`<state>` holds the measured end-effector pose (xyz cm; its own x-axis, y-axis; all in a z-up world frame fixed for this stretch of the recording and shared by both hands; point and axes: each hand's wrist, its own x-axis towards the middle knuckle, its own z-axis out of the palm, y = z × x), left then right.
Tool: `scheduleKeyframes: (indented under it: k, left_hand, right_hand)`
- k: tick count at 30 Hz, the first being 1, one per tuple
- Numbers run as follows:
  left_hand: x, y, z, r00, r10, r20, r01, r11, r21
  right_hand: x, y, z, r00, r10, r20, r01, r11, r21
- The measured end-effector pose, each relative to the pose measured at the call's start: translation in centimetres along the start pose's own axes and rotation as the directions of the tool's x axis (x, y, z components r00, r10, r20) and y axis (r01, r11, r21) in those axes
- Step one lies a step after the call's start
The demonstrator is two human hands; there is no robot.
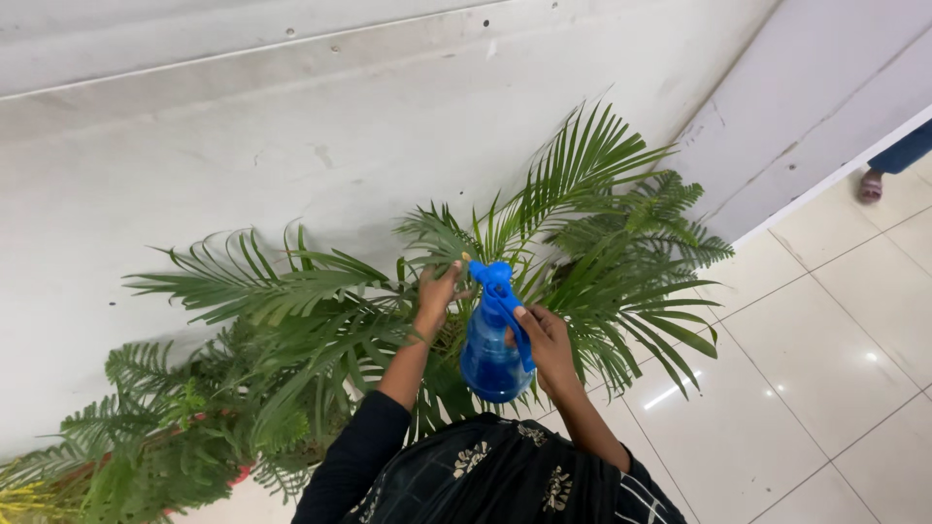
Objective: The person uses a blue spray bottle to mist the leaves of several potted plants. They move between different plants, spraying the foliage and occasionally adjusting the leaves with their hands.
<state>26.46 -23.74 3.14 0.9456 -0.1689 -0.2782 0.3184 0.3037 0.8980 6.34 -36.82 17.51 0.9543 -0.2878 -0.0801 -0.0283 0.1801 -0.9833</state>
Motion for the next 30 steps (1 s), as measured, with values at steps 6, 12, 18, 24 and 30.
scheduleKeyframes:
  k: [6,12,18,24,30]
  left_hand:
    - [0.5,-3.1,-3.7,0.981,0.194,-0.011,-0.191,0.973,0.132]
    - [-2.6,-1.8,-6.4,0.972,0.221,-0.078,-0.192,0.942,0.275]
    - [-4.7,-1.6,-8.1,0.97,0.221,-0.106,-0.194,0.957,0.217]
    - [-5.2,-0.5,-9.6,0.988,0.11,-0.11,-0.102,0.991,0.083]
    - [-5.0,-0.6,-11.4,0.993,0.077,-0.093,-0.084,0.994,-0.065]
  right_hand:
    - [0.8,2.2,-0.4,0.99,0.111,-0.088,-0.105,0.992,0.071]
    - [1.8,2.5,0.1,0.985,0.097,-0.145,-0.085,0.993,0.085]
    - [2.9,4.3,0.1,0.995,0.036,-0.09,-0.03,0.998,0.061]
    - [4.3,6.2,-1.0,0.98,0.167,-0.112,-0.167,0.986,0.016]
    - [5.0,9.4,-0.8,0.937,0.302,-0.176,-0.303,0.953,0.023]
